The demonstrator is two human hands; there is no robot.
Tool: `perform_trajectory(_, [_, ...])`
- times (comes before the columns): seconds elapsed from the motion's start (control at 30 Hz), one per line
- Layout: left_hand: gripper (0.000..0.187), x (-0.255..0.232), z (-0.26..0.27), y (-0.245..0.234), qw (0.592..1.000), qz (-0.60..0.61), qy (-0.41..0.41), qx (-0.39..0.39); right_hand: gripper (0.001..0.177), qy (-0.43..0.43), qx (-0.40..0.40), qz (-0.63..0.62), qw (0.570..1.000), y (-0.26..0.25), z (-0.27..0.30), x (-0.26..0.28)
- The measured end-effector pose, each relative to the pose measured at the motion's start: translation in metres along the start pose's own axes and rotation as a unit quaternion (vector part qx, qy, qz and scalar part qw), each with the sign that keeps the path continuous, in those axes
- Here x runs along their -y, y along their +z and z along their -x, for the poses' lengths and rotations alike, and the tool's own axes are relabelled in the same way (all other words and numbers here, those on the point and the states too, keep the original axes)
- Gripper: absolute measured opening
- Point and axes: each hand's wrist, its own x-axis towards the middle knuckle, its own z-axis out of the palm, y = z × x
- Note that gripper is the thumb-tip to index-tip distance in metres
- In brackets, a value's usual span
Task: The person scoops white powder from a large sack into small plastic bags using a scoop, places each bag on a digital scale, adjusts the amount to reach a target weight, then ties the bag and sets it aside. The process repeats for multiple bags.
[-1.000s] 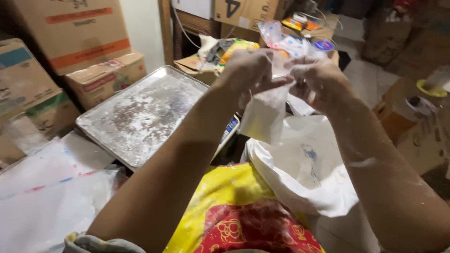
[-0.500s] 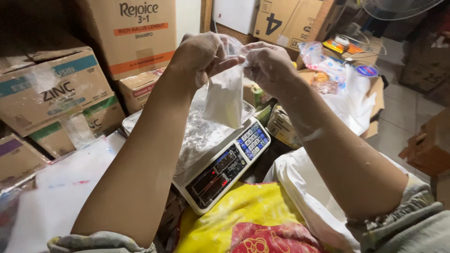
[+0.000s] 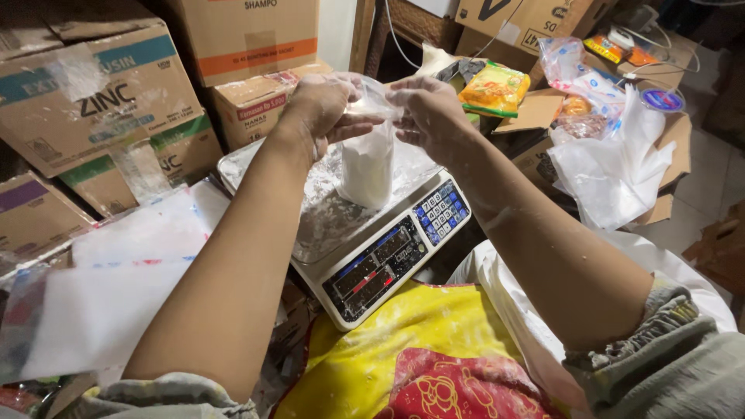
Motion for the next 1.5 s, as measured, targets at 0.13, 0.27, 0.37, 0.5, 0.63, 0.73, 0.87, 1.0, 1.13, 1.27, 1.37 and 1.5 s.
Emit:
perform_trajectory(0.13, [0.041,-0.001,0.014,0.001,0.995,-0.097,0.029,0.0,0.032,-0.018,-0.035,0.051,0.998,0.001,0.015,0.007])
perform_trajectory(0.27, [0.047,0.002,0.024,0.001,0.988,-0.137,0.05,-0.043,0.037,-0.026,-0.055,0.03,0.998,-0.01,0.024,0.001])
perform_trajectory(0.37, [0.047,0.013,0.029,-0.01,0.986,-0.108,0.1,-0.077,0.036,-0.012,-0.058,0.02,0.998,-0.027,0.031,-0.015])
perform_trajectory(0.5, [0.039,0.033,0.032,-0.022,0.983,-0.02,0.14,-0.113,0.031,0.03,-0.071,0.032,0.997,-0.039,0.036,-0.042])
perform_trajectory(0.63, [0.033,0.052,0.03,-0.029,0.982,-0.01,0.145,-0.123,0.025,0.04,-0.032,-0.015,0.999,-0.051,0.039,-0.064])
perform_trajectory(0.73, [0.03,0.064,0.03,-0.031,0.982,-0.02,0.133,-0.129,0.024,0.053,-0.003,-0.033,0.998,-0.059,0.043,-0.071])
perform_trajectory(0.87, [0.027,0.073,0.035,-0.031,0.982,-0.028,0.109,-0.149,0.022,0.084,-0.017,-0.009,0.996,-0.061,0.047,-0.074])
perform_trajectory(1.0, [0.025,0.073,0.04,-0.028,0.983,-0.023,0.098,-0.153,0.019,0.087,0.001,0.003,0.996,-0.058,0.049,-0.075])
perform_trajectory(1.13, [0.023,0.081,0.047,-0.016,0.98,-0.051,0.082,-0.176,0.015,0.097,0.013,0.03,0.995,-0.052,0.053,-0.078])
perform_trajectory(1.27, [0.023,0.104,0.06,0.009,0.96,-0.029,0.158,-0.228,0.017,0.09,0.03,0.044,0.994,-0.049,0.064,-0.084])
perform_trajectory(1.37, [0.02,0.122,0.068,0.03,0.93,-0.005,0.313,-0.192,0.019,0.095,0.022,0.055,0.994,-0.053,0.079,-0.089])
perform_trajectory(1.5, [0.022,0.146,0.086,0.066,0.939,-0.077,0.279,-0.188,0.022,0.065,-0.004,0.083,0.994,-0.076,0.106,-0.088])
